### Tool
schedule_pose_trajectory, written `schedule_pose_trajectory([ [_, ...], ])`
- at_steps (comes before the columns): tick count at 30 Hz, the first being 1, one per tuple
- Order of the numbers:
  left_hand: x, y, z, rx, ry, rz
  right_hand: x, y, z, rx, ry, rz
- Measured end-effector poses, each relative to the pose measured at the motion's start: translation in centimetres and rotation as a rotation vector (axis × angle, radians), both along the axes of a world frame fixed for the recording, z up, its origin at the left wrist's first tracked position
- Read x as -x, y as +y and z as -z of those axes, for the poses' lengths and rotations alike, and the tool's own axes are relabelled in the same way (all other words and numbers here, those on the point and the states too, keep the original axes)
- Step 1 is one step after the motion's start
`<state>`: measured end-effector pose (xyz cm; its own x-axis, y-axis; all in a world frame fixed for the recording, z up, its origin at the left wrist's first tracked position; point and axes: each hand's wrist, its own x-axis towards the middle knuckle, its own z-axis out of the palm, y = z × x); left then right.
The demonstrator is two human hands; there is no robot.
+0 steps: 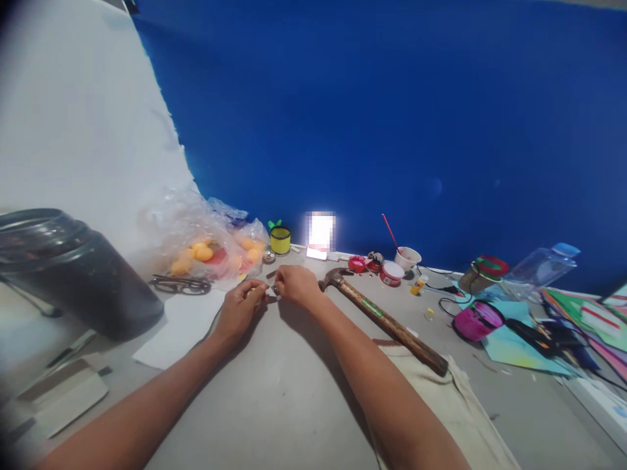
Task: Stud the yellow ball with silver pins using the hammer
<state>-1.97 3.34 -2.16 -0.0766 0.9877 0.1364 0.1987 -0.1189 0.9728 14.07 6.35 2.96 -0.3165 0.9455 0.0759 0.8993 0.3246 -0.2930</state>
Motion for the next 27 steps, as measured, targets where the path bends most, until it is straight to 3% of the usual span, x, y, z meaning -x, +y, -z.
schedule_pose_trajectory([
  [5, -0.4, -0.9, -1.0, -0.099, 0.094, 0.051, -1.5, -2.9, 0.0, 0.042, 0.252, -0.054],
  [11, -1.3, -2.5, -0.9, 0.083, 0.027, 0.305, -3.1, -6.5, 1.2, 0.053, 0.468, 0.007],
  [14, -1.6, -2.8, -0.6, 0.125, 0.011, 0.361, -3.2, -7.3, 2.4, 0.042, 0.605, 0.076],
  [17, -1.8, -3.0, -0.6, 0.095, 0.064, 0.349, -2.9, -7.9, 3.4, 0.024, 0.658, 0.139],
  [23, -2.0, -3.1, -1.2, 0.056, 0.102, 0.321, -3.8, -7.5, 4.1, 0.038, 0.691, 0.101],
  [27, -1.8, -2.8, -1.3, 0.092, 0.016, 0.192, -6.1, -5.9, 4.8, -0.043, 0.612, 0.266],
])
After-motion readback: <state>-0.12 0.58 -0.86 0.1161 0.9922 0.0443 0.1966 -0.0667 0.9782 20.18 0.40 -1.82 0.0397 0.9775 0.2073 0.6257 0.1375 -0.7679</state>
